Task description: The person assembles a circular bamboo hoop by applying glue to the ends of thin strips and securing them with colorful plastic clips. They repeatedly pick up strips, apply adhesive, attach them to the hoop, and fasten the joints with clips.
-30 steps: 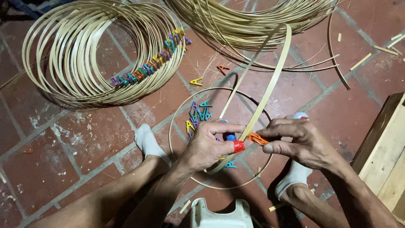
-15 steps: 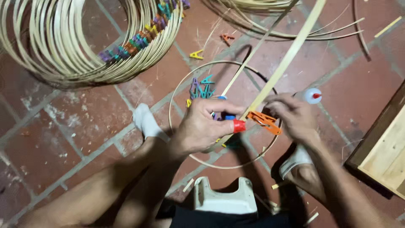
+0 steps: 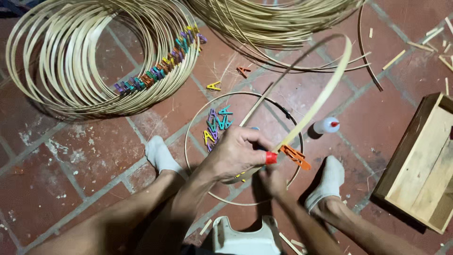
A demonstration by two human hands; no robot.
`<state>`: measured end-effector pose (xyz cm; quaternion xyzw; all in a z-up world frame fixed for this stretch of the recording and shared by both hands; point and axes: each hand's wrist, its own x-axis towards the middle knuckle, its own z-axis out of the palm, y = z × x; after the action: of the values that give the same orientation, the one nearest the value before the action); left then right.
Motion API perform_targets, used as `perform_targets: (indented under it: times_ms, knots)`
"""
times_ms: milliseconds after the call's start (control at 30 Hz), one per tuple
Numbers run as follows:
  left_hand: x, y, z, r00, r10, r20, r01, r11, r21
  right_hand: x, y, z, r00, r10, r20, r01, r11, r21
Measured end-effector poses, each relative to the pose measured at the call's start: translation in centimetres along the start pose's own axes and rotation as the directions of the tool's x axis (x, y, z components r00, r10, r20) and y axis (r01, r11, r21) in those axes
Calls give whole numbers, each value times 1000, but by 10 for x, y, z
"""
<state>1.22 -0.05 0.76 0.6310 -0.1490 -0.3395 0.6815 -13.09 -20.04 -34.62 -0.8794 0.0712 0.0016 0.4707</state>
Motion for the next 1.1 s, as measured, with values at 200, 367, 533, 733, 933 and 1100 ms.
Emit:
perform_targets:
  times_ms: [200,367,533,733,933,1100]
  knots:
    - [-2,-7,-3,997,-33,69,28,997,74,82,-143,-249,933,133,-334,114,772,625]
    - [0,-3,3,980,68,185,-97,983,156,81,-321,-334,959,-282,-15,266,884,384]
    - [2,7,7,967,90,237,-132,977,168,100,-386,-272,844,-233,484,299,952,-62]
    - [3,9,5,967,116,228,-166,962,216,108,-394,-259,826,-136,546,262,952,-159]
    - [6,9,1,961,99,257,-147,974,174,114,-371,-256,806,-162,569,320,929,-189]
    - [4,17,-5,960,100,263,-120,991,63,119,-375,-272,766,-296,571,398,916,-58]
